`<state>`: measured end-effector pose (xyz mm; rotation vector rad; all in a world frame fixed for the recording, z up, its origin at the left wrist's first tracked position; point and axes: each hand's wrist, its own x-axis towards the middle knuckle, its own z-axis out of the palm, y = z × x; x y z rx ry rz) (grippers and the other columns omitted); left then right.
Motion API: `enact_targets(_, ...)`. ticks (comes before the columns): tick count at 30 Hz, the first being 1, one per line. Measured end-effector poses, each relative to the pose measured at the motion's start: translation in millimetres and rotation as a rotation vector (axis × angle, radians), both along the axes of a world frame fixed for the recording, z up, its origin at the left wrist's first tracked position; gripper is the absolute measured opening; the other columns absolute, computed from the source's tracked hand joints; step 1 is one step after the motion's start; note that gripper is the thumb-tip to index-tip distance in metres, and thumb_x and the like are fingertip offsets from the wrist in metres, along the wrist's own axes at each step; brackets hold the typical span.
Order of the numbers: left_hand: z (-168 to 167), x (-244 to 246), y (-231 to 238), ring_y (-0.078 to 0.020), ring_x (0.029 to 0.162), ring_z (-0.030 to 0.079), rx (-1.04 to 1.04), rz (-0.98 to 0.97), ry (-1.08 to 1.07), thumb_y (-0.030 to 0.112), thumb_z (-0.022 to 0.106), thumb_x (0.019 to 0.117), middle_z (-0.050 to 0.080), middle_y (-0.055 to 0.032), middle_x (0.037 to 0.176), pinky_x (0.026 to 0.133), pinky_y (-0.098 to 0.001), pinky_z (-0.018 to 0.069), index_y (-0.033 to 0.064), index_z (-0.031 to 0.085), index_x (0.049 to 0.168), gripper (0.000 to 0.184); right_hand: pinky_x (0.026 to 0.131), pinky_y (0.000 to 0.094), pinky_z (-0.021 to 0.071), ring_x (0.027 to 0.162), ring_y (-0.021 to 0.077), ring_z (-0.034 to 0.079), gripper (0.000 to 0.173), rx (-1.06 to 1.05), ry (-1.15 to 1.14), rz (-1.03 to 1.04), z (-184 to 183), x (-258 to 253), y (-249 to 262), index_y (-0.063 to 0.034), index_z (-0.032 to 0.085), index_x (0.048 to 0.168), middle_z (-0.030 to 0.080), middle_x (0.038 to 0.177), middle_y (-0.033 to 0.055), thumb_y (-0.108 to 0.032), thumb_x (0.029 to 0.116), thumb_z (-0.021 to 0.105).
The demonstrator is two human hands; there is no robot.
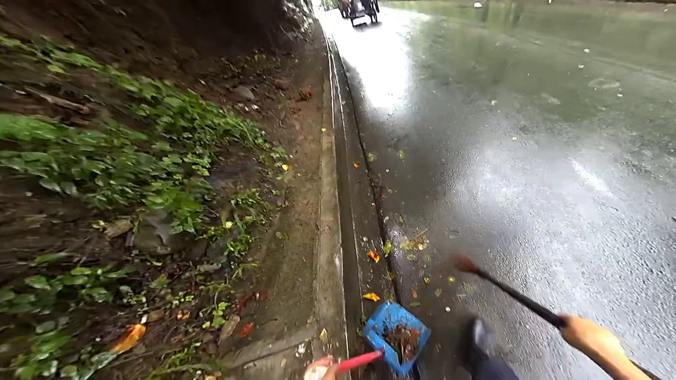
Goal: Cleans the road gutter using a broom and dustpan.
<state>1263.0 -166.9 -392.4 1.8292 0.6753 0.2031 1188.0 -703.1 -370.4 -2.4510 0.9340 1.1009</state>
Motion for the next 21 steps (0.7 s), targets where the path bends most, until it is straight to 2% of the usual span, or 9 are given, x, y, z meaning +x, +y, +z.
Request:
enact_targets(3, -4.9, 10.3, -26.5, -0.0174, 0.09, 0.061, 0.008, 0.09, 0.086, -0.011, 0.068, 0.0805, 0.063, -0.0208, 0.108, 0.079, -0.034, 0.0548, -0.0142, 0.056, 0.119, 0.041, 0.097, 0.0703, 0.0482, 0.125, 0.0495, 0.06, 0.049, -0.02, 0.119, -0.027, -33.5, 26.8, 59.9, -0.0051, 0.055, 0.145, 0.062, 0.136, 0.0291, -0.023, 0.0995, 0.058)
enact_targets(6, -7.8, 38.7, -47.0, -0.0094, 0.086, 0.061, 0.002, 0.093, 0.013, -0.014, 0.065, 0.0768, 0.063, -0.0126, 0.1, 0.073, -0.0265, 0.0545, -0.0124, 0.056, 0.109, 0.033, 0.098, 0.0717, 0.0475, 0.125, 0.0519, 0.059, 0.052, 0.158, 0.228, 0.194, -48.0, 26.6, 91.3, -0.0076, 0.052, 0.148, 0.061, 0.137, 0.0304, -0.023, 0.0984, 0.062)
enact_targets(8, -7.5, 60.4, -57.6, -0.0083, 0.085, 0.062, 0.002, 0.114, 0.009, -0.014, 0.064, 0.0758, 0.065, -0.0103, 0.098, 0.071, -0.0257, 0.0549, -0.0099, 0.056, 0.105, 0.03, 0.099, 0.0725, 0.0466, 0.125, 0.0499, 0.06, 0.046, 0.281, 0.255, 0.288, -50.0, 45.0, 68.4, -0.0109, 0.06, 0.142, 0.064, 0.134, 0.0279, -0.03, 0.1, 0.062)
enact_targets(10, 1.1, 84.5, -65.1, -0.0105, 0.085, 0.062, 0.013, 0.148, 0.047, -0.015, 0.064, 0.0772, 0.065, -0.0133, 0.101, 0.07, -0.0278, 0.0547, -0.0118, 0.057, 0.108, 0.032, 0.098, 0.0745, 0.0463, 0.123, 0.0482, 0.062, 0.043, 0.335, 0.246, 0.315, -47.8, 82.9, 26.7, -0.0161, 0.067, 0.136, 0.067, 0.131, 0.0246, -0.035, 0.0978, 0.065)
enact_targets(13, 25.3, 125.4, -72.7, -0.0133, 0.087, 0.058, 0.011, 0.162, 0.104, -0.016, 0.062, 0.0817, 0.06, -0.0178, 0.105, 0.076, -0.0301, 0.0537, -0.0159, 0.052, 0.118, 0.037, 0.101, 0.0749, 0.0436, 0.126, 0.048, 0.061, 0.046, 0.311, 0.229, 0.331, -8.7, 151.6, -42.4, -0.0254, 0.062, 0.145, 0.066, 0.135, 0.0225, -0.034, 0.0989, 0.066)
enact_targets(15, 29.9, 148.1, -73.2, -0.0102, 0.085, 0.059, 0.012, 0.171, 0.081, -0.015, 0.062, 0.0809, 0.061, -0.014, 0.101, 0.075, -0.0277, 0.0544, -0.0154, 0.052, 0.115, 0.036, 0.099, 0.0746, 0.0446, 0.123, 0.048, 0.062, 0.042, 0.264, 0.174, 0.341, 6.1, 194.0, -94.1, -0.0237, 0.065, 0.14, 0.068, 0.131, 0.0229, -0.034, 0.0998, 0.064)
enact_targets(17, 27.5, 167.8, -71.5, -0.0062, 0.08, 0.062, 0.022, 0.202, 0.047, -0.015, 0.062, 0.0768, 0.063, -0.0084, 0.094, 0.07, -0.0254, 0.0562, -0.0108, 0.052, 0.107, 0.032, 0.097, 0.0739, 0.0456, 0.121, 0.0484, 0.063, 0.041, 0.203, 0.108, 0.339, 10.2, 238.8, -136.2, -0.0205, 0.065, 0.141, 0.068, 0.129, 0.0246, -0.032, 0.102, 0.06)
enact_targets(19, 40.6, 188.3, -87.0, -0.0062, 0.08, 0.059, -0.001, 0.232, 0.089, -0.016, 0.061, 0.0805, 0.06, -0.0084, 0.096, 0.067, -0.0244, 0.0542, -0.0106, 0.049, 0.112, 0.034, 0.099, 0.0709, 0.0458, 0.122, 0.048, 0.062, 0.039, 0.116, 0.048, 0.283, 7.5, 285.8, -153.9, -0.0138, 0.064, 0.14, 0.067, 0.129, 0.0264, -0.028, 0.1045, 0.056)
enact_targets(21, 35.6, 205.9, -92.3, -0.0062, 0.082, 0.061, 0.013, 0.229, 0.11, -0.013, 0.062, 0.0809, 0.061, -0.0074, 0.099, 0.068, -0.025, 0.0551, -0.0083, 0.051, 0.112, 0.033, 0.097, 0.0676, 0.0478, 0.121, 0.0474, 0.063, 0.035, 0.008, -0.004, 0.198, -9.7, 332.6, -147.4, -0.007, 0.066, 0.134, 0.068, 0.126, 0.0276, -0.023, 0.105, 0.054)
